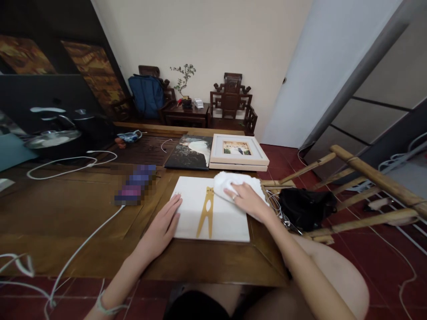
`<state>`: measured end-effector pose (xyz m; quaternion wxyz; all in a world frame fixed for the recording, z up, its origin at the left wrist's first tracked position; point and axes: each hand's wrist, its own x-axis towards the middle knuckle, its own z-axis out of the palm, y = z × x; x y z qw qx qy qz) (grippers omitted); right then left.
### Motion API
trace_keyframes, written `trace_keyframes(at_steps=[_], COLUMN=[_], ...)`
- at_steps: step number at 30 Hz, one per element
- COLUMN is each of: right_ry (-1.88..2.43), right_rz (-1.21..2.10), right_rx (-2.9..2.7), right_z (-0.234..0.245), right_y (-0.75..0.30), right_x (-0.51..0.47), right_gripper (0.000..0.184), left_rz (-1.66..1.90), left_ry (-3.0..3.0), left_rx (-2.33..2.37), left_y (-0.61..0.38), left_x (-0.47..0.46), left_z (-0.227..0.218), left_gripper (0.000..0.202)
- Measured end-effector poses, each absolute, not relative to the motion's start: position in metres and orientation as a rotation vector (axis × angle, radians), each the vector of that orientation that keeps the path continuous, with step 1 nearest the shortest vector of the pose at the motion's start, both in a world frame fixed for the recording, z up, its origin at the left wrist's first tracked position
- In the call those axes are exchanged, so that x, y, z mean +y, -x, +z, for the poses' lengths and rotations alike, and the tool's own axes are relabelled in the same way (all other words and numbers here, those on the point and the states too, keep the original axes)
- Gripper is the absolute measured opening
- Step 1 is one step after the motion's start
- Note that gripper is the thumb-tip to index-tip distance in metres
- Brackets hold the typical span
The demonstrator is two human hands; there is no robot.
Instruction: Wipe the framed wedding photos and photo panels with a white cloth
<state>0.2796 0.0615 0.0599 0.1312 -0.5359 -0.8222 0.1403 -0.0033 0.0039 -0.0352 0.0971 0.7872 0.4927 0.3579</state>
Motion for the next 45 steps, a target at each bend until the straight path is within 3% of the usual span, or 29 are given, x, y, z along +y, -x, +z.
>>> trace_keyframes(at_steps=[6,13,19,26,33,37,45], right_ry=[1.557,1.558,1.537,1.588,1.573,1.547,1.283], right_rz=[0.330,0.349,0.643,0.580,0.318,0.215,0.386], right_rx=[-2.346,-2.471,-2.558,-2.549,-2.561,-2.654,-2.885], right_z=[0.058,0.053,0.072,0.064,0.047,0.041,0.044], right_y=[-0.271,-0.271,-0.281,-0.282,-0.218,-0.200,-0.203], right_x=[0.095,-0.003,-0.071,0.000,0.061,0.028,-0.069], right_gripper=[0.036,0.030,0.028,0.022,0.048,0.048,0.038], left_rz=[1.056,1.066,1.068,1.070,1.050,1.047,1.096], left_ry=[-2.325,-2.324,-2.320,-2.318,-2.306,-2.308,-2.331], left_rx=[1.461,1.462,1.458,1.457,1.475,1.458,1.441], left_y=[0.003,0.002,0.001,0.000,0.001,0.001,0.001], left_x=[0.004,0.004,0.003,0.003,0.003,0.003,0.004], left_z=[-0.033,-0.033,-0.032,-0.032,-0.030,-0.029,-0.034], left_gripper=[0.043,0.043,0.043,0.043,0.042,0.042,0.044])
